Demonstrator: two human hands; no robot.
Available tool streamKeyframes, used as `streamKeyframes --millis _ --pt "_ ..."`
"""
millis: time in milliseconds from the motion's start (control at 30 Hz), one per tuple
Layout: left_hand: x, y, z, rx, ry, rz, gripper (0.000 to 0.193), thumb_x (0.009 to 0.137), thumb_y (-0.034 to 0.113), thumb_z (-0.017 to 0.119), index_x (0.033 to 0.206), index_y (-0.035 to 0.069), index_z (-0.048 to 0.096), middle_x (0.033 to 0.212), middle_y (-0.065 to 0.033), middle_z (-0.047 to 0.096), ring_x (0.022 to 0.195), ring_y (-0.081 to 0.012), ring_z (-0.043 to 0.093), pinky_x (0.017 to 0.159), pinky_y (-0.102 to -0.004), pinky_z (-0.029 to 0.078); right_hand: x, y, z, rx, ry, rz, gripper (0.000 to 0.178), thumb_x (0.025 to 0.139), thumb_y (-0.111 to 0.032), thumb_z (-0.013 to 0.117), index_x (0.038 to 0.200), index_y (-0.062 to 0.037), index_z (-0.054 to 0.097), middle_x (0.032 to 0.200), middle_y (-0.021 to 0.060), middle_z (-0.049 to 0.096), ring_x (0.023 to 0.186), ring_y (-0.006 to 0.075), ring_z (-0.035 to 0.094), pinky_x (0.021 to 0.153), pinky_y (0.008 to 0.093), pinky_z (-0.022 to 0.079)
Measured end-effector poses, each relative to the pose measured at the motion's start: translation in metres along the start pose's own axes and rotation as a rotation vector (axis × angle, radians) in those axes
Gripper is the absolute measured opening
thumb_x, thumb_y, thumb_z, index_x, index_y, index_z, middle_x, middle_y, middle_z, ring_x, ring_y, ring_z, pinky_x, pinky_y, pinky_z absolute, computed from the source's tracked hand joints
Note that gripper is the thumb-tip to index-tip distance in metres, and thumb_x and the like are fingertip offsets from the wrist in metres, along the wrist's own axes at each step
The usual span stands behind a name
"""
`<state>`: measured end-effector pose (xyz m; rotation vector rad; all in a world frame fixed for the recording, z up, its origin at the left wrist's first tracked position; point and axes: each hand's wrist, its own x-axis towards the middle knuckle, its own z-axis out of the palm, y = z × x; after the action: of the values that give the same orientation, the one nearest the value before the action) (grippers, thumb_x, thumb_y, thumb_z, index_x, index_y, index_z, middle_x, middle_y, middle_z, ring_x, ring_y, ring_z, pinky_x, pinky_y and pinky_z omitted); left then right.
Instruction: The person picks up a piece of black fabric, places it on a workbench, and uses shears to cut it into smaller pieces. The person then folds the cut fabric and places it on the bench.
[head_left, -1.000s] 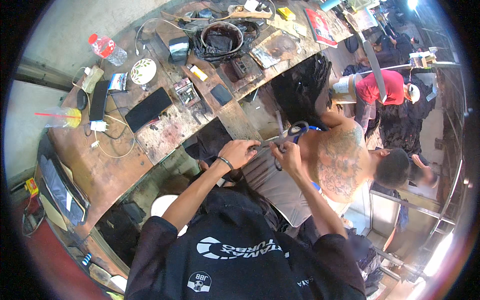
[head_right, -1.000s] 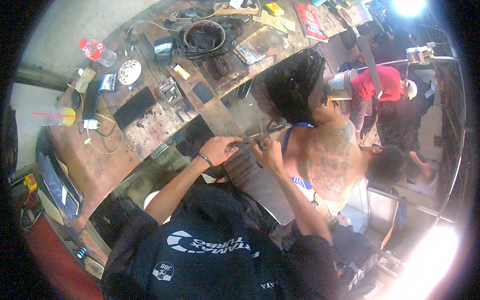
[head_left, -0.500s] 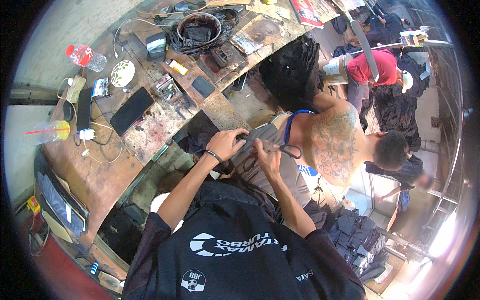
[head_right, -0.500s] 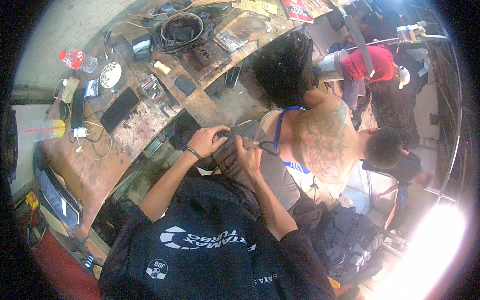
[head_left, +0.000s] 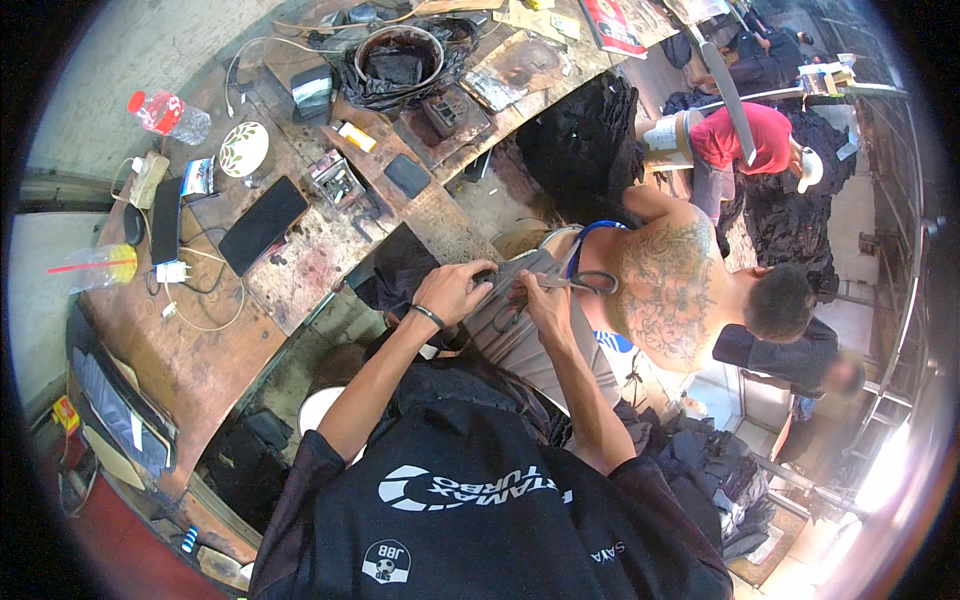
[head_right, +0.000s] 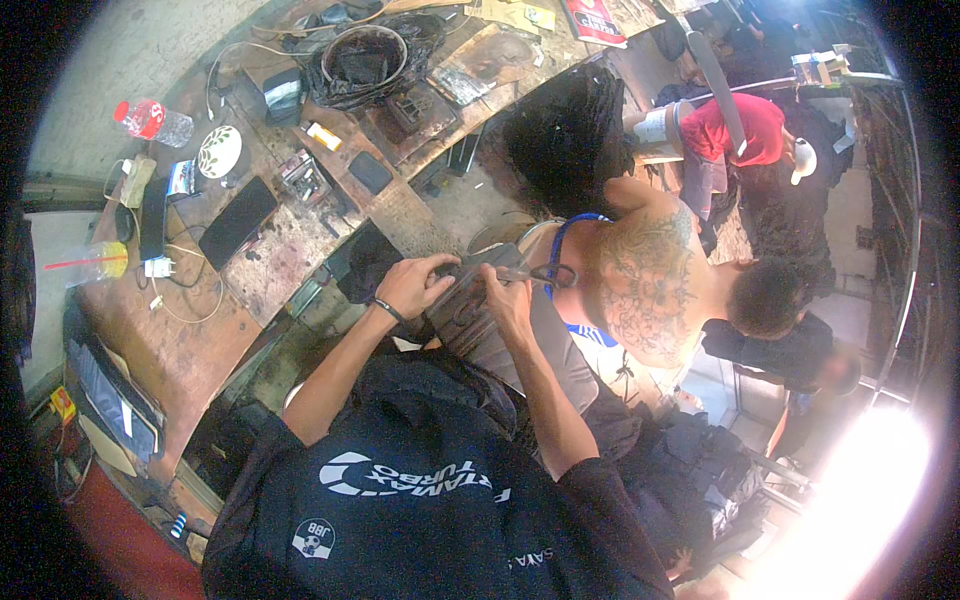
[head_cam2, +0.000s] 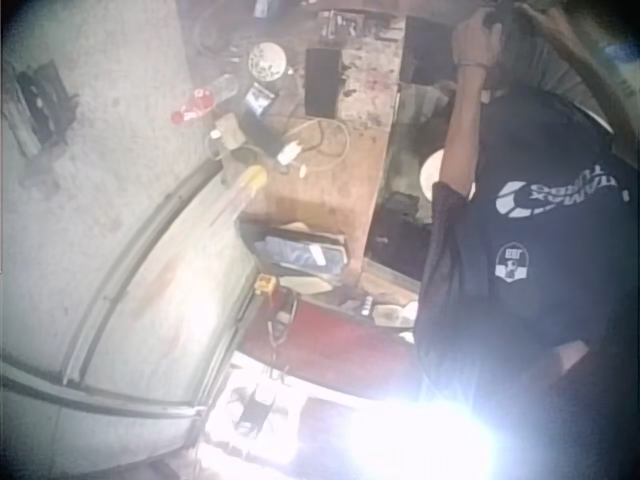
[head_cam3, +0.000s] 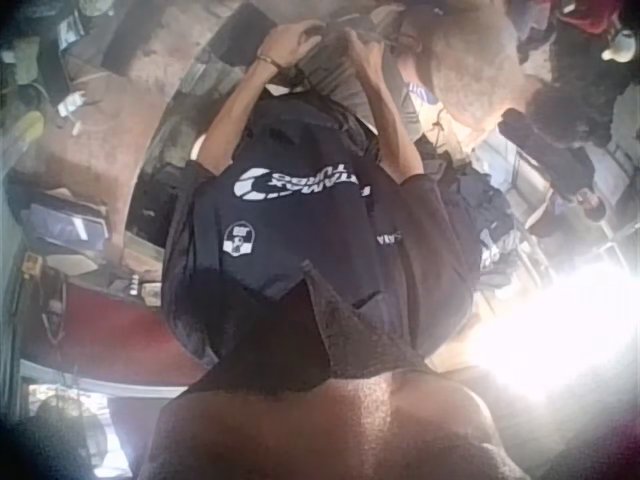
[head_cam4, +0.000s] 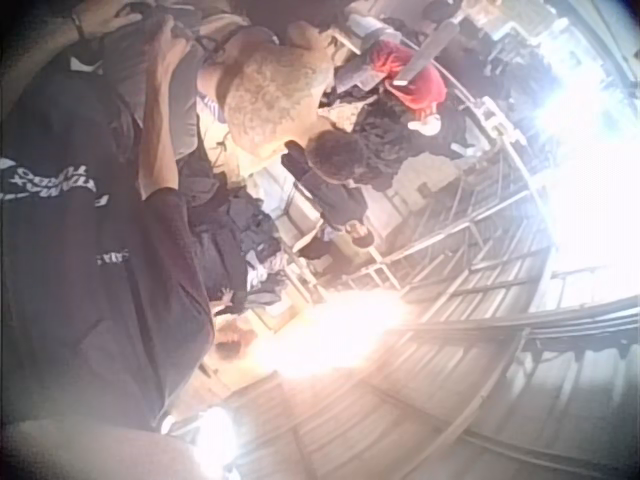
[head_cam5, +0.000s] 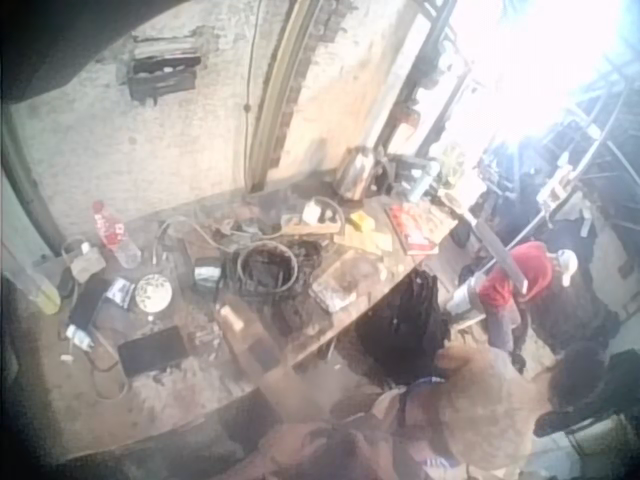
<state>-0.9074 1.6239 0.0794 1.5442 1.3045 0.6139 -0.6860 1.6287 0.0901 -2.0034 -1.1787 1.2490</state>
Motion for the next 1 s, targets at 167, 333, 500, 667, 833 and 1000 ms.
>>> streamKeyframes --millis 167,333,500,667,833,1000 --pt "0.001 0.001 -0.002 -0.006 0.011 0.031 0.035 0.098 0.029 0.071 0.130 0.016 0.071 0.069 -0.0118 0.061 0.069 -0.0325 0.064 0.068 -0.0463 0.051 0.003 -0.029 0.005 -0.319 0.025 -0.007 0.036 0.098 -0.026 0.072 0.100 0.0096 0.073 0.092 0.0150 0.075 0.077 0.0188 0.075 0.061 0.0347 0.063" --pt "0.001 0.001 -0.004 -0.020 -0.004 0.030 0.035 0.099 0.029 0.069 0.132 0.017 0.071 0.069 -0.0114 0.061 0.070 -0.0324 0.065 0.069 -0.0465 0.051 0.021 -0.042 0.001 -0.380 0.009 -0.054 0.036 0.095 -0.028 0.073 0.105 0.0068 0.072 0.104 0.0133 0.074 0.084 0.0195 0.077 0.064 0.0357 0.067" --pt "-0.001 0.002 -0.002 -0.026 0.001 -0.002 0.035 0.098 0.029 0.069 0.132 0.018 0.071 0.069 -0.0114 0.062 0.071 -0.0329 0.066 0.069 -0.0465 0.052 0.027 -0.035 -0.004 -0.226 -0.049 0.010 0.038 0.093 -0.030 0.072 0.104 0.0064 0.072 0.098 0.0152 0.076 0.084 0.0251 0.078 0.067 0.0383 0.067" --pt "0.000 0.000 0.001 -0.002 0.040 0.019 0.034 0.098 0.029 0.070 0.132 0.020 0.072 0.070 -0.0113 0.062 0.071 -0.0331 0.065 0.069 -0.0473 0.052 0.016 -0.033 0.003 -0.328 0.043 -0.033 0.043 0.091 -0.034 0.067 0.097 0.0081 0.074 0.092 0.0219 0.079 0.082 0.0339 0.080 0.076 0.0447 0.065" --pt "0.002 0.000 0.001 0.014 0.013 -0.001 0.034 0.098 0.029 0.071 0.131 0.020 0.072 0.070 -0.0116 0.063 0.071 -0.0329 0.066 0.070 -0.0474 0.053 0.020 -0.057 -0.006 -0.817 -0.362 -0.468 0.022 0.097 -0.020 0.070 0.108 -0.0026 0.074 0.096 0.0199 0.076 0.084 0.0361 0.075 0.073 0.0474 0.058" --pt "0.000 0.001 0.000 0.019 0.022 -0.014 0.033 0.099 0.031 0.070 0.130 0.019 0.072 0.072 -0.0119 0.064 0.073 -0.0332 0.067 0.073 -0.0480 0.054 0.054 -0.091 -0.046 -1.131 -0.849 -1.226 0.020 0.093 -0.018 0.070 0.108 -0.0065 0.074 0.100 0.0113 0.070 0.100 0.0319 0.070 0.081 0.0459 0.059"
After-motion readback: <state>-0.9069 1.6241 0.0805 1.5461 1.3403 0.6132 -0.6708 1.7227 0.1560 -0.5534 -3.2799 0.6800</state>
